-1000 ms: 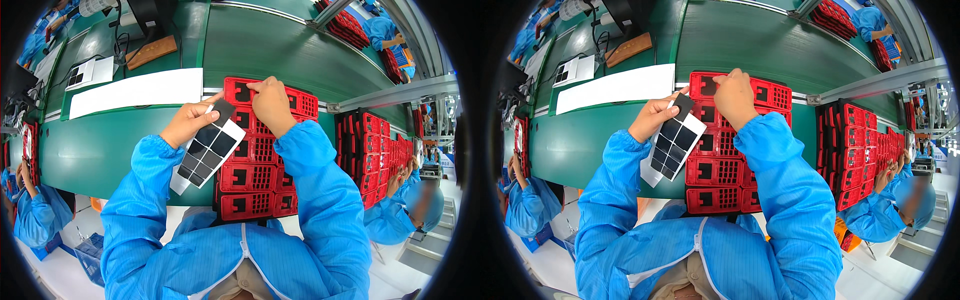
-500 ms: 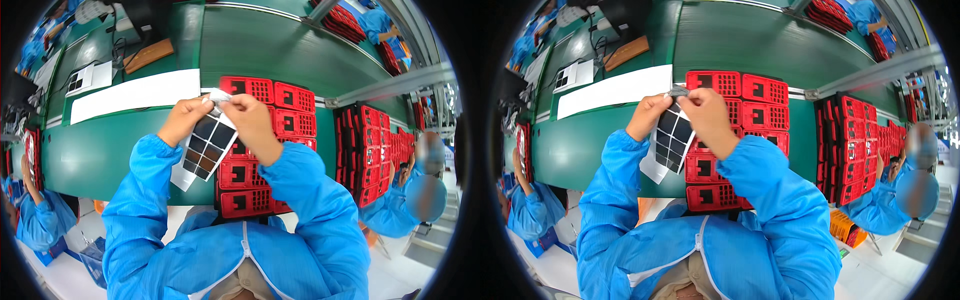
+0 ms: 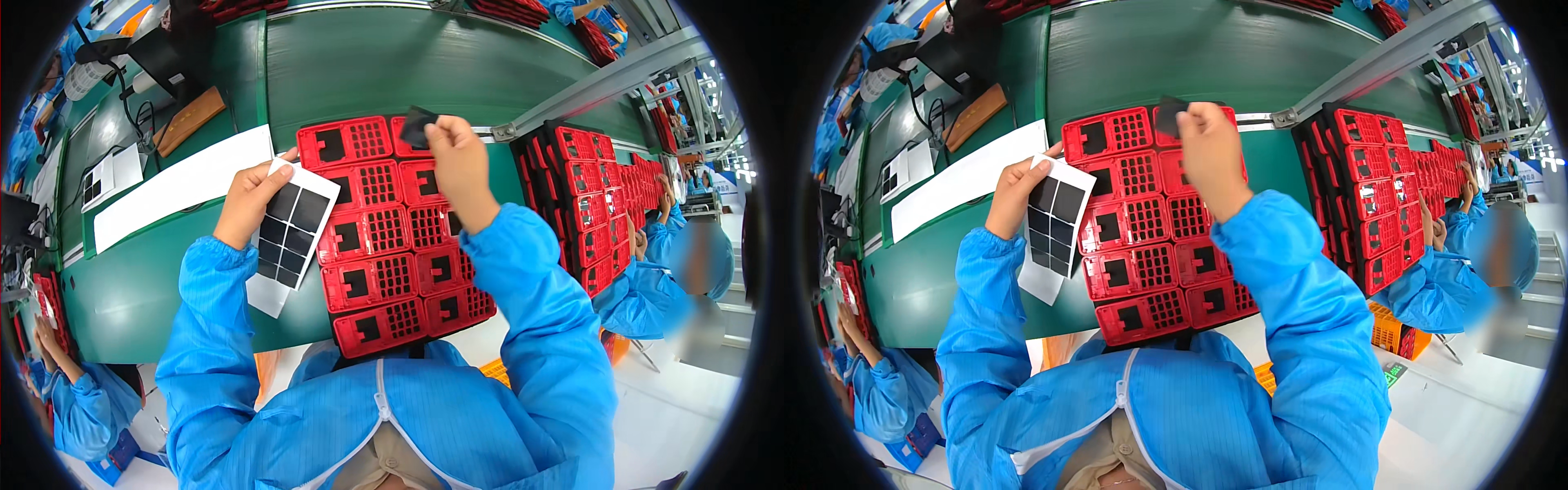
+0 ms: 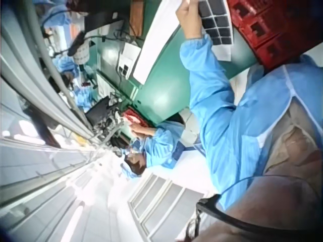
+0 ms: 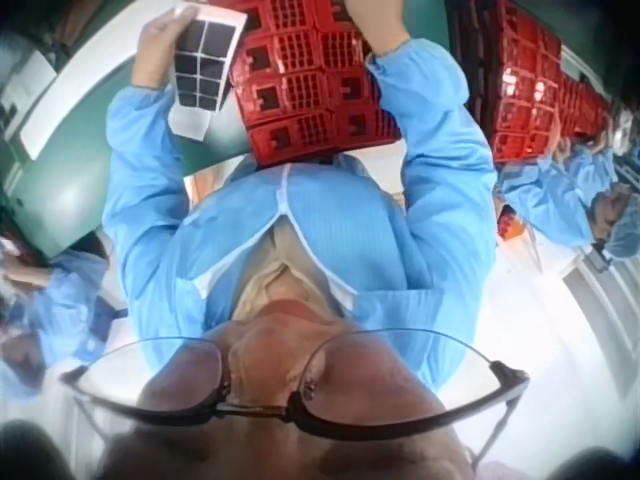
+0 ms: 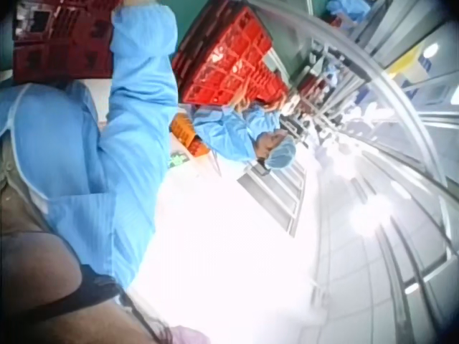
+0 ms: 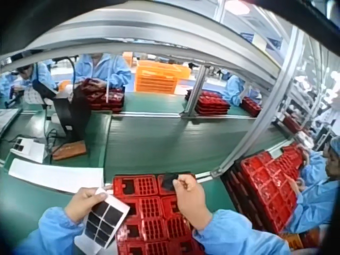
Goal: The person peels black adhesive pads from backing paper and sticks them into compartments of red plastic trays by hand.
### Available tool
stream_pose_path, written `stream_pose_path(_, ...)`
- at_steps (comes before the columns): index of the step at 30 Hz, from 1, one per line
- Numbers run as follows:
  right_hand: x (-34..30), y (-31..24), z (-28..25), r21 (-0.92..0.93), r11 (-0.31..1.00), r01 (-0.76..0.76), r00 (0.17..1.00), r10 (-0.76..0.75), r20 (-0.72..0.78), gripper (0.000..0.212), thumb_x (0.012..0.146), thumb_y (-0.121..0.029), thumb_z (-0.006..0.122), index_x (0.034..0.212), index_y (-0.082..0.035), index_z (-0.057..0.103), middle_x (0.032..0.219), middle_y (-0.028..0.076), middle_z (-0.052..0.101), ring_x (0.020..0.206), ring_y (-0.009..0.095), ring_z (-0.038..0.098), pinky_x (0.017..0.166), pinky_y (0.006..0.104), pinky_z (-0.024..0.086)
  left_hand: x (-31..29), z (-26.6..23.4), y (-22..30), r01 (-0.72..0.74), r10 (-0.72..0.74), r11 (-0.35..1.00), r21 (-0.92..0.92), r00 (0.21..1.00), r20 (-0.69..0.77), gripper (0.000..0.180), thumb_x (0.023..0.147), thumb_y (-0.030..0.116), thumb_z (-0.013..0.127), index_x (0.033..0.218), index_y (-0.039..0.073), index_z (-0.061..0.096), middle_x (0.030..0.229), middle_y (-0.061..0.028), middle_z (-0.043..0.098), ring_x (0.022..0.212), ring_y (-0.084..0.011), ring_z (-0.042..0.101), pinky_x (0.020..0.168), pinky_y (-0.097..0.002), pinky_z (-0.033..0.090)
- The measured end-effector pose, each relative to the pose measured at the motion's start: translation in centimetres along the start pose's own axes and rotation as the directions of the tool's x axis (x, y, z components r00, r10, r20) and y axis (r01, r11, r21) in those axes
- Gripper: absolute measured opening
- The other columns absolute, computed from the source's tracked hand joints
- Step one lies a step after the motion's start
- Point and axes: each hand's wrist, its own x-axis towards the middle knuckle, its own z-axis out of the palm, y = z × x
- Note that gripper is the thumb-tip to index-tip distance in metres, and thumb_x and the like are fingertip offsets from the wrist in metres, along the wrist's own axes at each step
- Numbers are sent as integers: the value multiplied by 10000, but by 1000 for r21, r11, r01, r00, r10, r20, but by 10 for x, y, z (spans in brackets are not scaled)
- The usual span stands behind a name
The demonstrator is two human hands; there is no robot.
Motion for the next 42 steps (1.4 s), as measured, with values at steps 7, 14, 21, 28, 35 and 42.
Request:
stream_pose_path(7, 28, 28, -22, -154, 986, -66, 997, 61, -37, 239, 834, -149, 649, 1002, 20, 656, 825, 68, 672, 717, 110, 597, 652, 251, 473, 5, -4, 3, 45, -46, 998, 40, 998, 31, 276, 890, 208, 585, 938, -45, 682, 1161, -195, 604, 1093, -172, 573, 829, -268, 478)
stream_pose_path(14, 40, 40, -20, -213, 963, -163, 987, 160, -32, 270, 799, -142, 691, 1001, 35, 661, 833, 62, 679, 726, 98, 605, 669, 228, 483, 7, -2, 4, 66, -69, 995, 79, 997, 38, 323, 902, 234, 558, 940, -68, 664, 1278, -100, 551, 874, -104, 621, 796, -241, 482)
stream_pose_path(21, 42, 43, -17, -115, 972, -206, 978, 210, 21, 270, 803, -139, 682, 1008, 35, 660, 863, 81, 685, 764, 107, 613, 698, 232, 482, 5, 2, 9, 62, -66, 994, 86, 997, 42, 278, 902, 233, 566, 967, -8, 689, 1137, -158, 626, 1043, -147, 602, 818, -267, 493)
stream_pose_path(28, 43, 40, -12, -208, 961, -181, 981, 193, 36, 268, 806, -138, 671, 1013, 31, 664, 862, 85, 686, 763, 117, 614, 702, 238, 481, 5, 2, 9, 75, -79, 993, 90, 996, 50, 277, 902, 229, 563, 967, -9, 690, 1163, -155, 613, 981, -148, 627, 808, -256, 499)
stream_pose_path(35, 46, 45, -10, -214, 957, -193, 978, 206, 40, 223, 798, -123, 677, 960, 30, 673, 829, 73, 683, 725, 108, 604, 669, 236, 479, 5, 3, 11, 94, -98, 991, 96, 995, 34, 280, 902, 231, 564, 969, -10, 689, 1122, -162, 632, 1071, -160, 589, 834, -269, 489)
stream_pose_path(42, 46, 43, -8, -239, 956, -168, 982, 184, 46, 211, 798, -121, 673, 944, 32, 674, 816, 78, 684, 701, 116, 607, 655, 242, 483, 7, 1, 8, 69, -76, 992, 105, 995, 59, 278, 902, 232, 567, 972, -9, 689, 1091, -167, 644, 1131, -170, 555, 865, -274, 472)
